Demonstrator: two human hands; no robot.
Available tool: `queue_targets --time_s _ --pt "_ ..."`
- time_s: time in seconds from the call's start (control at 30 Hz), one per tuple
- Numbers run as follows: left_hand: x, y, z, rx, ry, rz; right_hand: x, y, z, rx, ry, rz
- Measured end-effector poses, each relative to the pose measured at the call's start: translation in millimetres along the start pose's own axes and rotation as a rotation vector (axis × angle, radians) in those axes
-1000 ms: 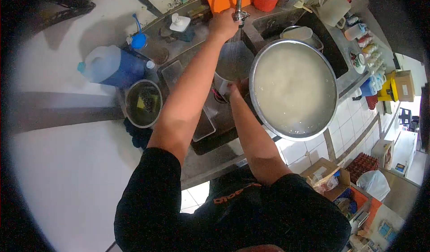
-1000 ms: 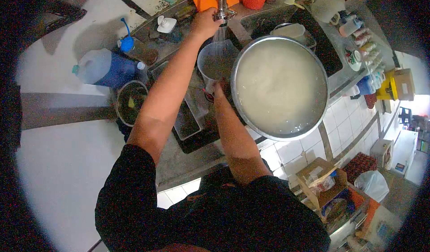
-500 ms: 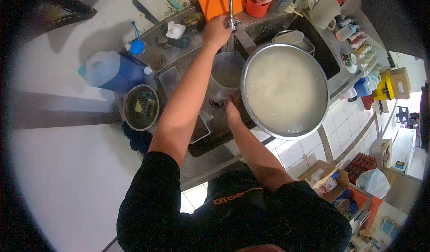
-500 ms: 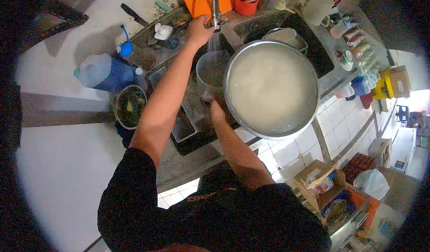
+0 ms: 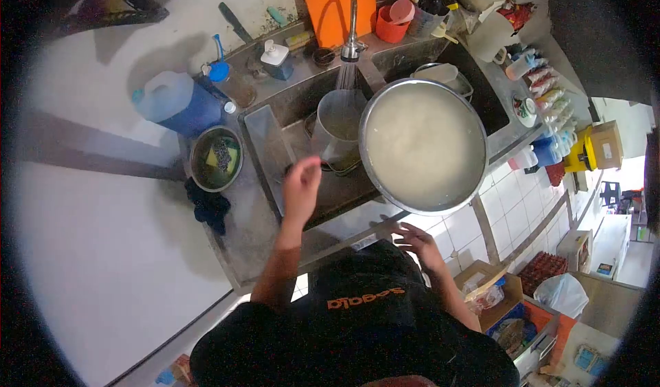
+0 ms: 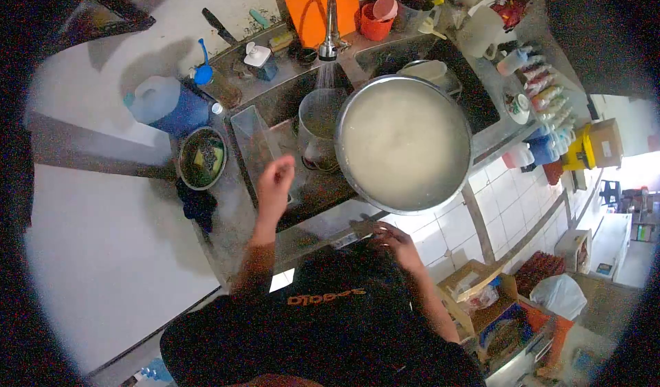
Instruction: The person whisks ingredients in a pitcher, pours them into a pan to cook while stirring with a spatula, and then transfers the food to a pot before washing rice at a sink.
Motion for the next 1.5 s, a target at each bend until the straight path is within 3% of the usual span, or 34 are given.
queue_targets --time_s 0.07,0.1,0.17,0.4,0.47,0.5,0.6,0.63,0.7,0.73,0.8,0.83,0.9,0.93,1.0,1.13,1.33,1.43,1.5 --pt "-11.9 50.1 5.0 -0.068 0.003 0.032 -5.5 17.2 -24.8 0.131 -0.081 0.04" --pt "-14.7 71.4 4.2 -0.07 0.006 0.03 -11.4 22.5 -35.8 0.138 -0.071 -0.036" --pt "-24.2 102.9 9.7 -0.182 -0.086 -0.1 -8.0 26.7 -66.2 0.24 -0.075 -0.019" --pt "7.9 106.5 25.3 -0.234 -0.058 0.024 -29.3 34.8 -142.3 0.577 -0.046 -0.014" --pt "37.1 99.0 20.5 -0.096 -0.08 0.075 -43.0 33.7 -165.6 0.676 -0.001 -0.086" --pt "42.6 98.3 22.5 -0.116 -0.121 -0.074 -54.6 33.8 -173.5 0.751 0.068 -0.126" --pt "41.0 103.7 43.9 -0.087 -0.006 -0.142 -109.2 24.7 -182.5 0.819 0.302 -0.313" --pt "29.2 105.5 53.3 -0.063 0.003 -0.14 -124.1 7.1 -186.8 0.766 0.366 -0.413" --pt "-9.0 120.4 95.4 -0.283 0.07 -0.188 -147.2 -41.4 -190.8 0.596 0.517 -0.559" --pt "-8.5 126.9 109.2 -0.252 0.07 -0.184 -162.8 -61.1 -180.3 0.483 0.599 -0.604" --pt "-13.6 146.5 162.0 -0.347 0.654 -0.607 -180.7 -93.8 -157.3 0.307 0.85 -0.505" --pt "-4.7 146.6 177.9 -0.323 0.646 -0.594 -188.3 -110.8 -153.9 0.285 0.845 -0.523" --pt "6.1 151.3 208.9 -0.13 0.862 -0.67 -176.6 -156.2 -145.4 0.167 1.53 -0.349" --pt "6.6 152.6 221.4 -0.113 0.855 -0.67 -177.4 -171.8 -142.8 0.149 1.525 -0.356" --pt "2.9 150.7 229.7 0.124 0.953 -0.565 -164.4 -195.1 -134.6 -0.04 1.521 -0.282" --pt "3.8 148.4 233.5 0.214 1.022 -0.483 -158.2 -209.5 -123.7 -0.087 1.639 -0.301" --pt "7.2 146.6 233.1 0.244 1.022 -0.447 -151.5 -235.7 -115.2 -0.136 1.59 -0.241" --pt "3.8 147.8 233.1 0.212 1.094 -0.364 -138.7 -267.6 -107.9 -0.165 1.808 -0.268" --pt "-2.5 147.9 232.1 0.239 1.081 -0.372 -153.4 -257.7 -115.1 -0.055 1.77 -0.154"
Point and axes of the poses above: each hand's wrist, its own y-axis away from the middle knuckle, its own z-axis out of the palm, x = y × z, the point moved 6 cm from there along -y, towards the middle knuckle, and after that the axes turned 3 degrees about z, right-handed, at the moved point
